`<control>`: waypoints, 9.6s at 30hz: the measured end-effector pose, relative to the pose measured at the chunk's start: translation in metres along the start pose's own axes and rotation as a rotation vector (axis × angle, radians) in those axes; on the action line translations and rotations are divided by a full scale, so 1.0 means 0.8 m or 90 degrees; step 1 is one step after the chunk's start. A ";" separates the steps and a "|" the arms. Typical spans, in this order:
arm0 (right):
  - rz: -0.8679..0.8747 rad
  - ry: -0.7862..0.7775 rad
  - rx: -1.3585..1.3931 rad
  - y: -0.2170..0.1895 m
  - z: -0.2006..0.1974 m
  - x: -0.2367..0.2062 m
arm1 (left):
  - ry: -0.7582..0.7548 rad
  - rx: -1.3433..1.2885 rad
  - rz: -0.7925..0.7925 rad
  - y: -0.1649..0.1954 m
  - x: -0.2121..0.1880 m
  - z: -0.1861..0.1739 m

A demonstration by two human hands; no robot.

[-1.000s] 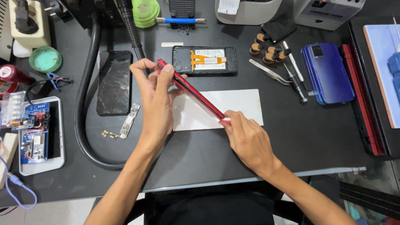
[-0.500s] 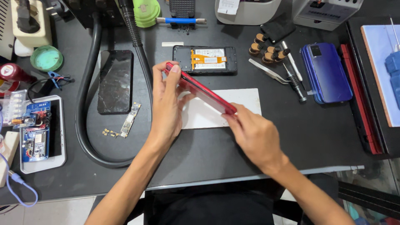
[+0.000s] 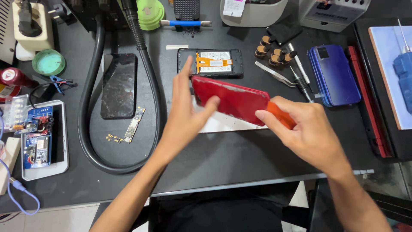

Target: The person removes suction cups from a red smartphone, then uses a plastic pry tool to separate the back cover. They use a hot air gun to heat the edges of the back cover and continue prying it off. The back cover is removed and set aside.

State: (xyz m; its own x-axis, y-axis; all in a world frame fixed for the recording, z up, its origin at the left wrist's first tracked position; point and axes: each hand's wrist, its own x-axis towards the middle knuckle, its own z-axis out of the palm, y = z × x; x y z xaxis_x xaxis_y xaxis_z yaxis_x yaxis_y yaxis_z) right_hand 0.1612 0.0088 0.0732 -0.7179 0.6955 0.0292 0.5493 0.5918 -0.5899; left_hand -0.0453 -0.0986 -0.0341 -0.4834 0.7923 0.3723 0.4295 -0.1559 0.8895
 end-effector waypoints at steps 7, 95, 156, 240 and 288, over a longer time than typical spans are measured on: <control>-0.029 -0.023 0.012 0.005 0.000 -0.007 | -0.127 0.293 0.368 0.039 -0.006 0.021; -0.274 0.159 -0.057 -0.016 0.081 -0.039 | 0.098 -0.011 0.186 0.037 -0.013 -0.008; -0.040 -0.055 0.614 0.087 0.082 0.058 | 0.107 -0.324 0.073 0.014 0.006 0.002; 0.028 -0.017 0.556 0.103 0.021 0.127 | -0.235 -0.610 -0.360 -0.018 0.044 0.010; -0.368 0.082 -0.208 0.108 0.023 0.070 | -0.008 -0.640 -0.202 -0.014 0.033 -0.018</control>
State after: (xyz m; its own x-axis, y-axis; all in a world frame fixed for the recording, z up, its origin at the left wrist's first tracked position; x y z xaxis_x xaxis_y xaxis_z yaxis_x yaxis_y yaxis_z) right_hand 0.1609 0.0912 0.0089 -0.8893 0.2618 0.3750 0.2086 0.9619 -0.1769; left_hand -0.0736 -0.0842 -0.0305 -0.4523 0.8876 0.0871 -0.5481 -0.3537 0.7580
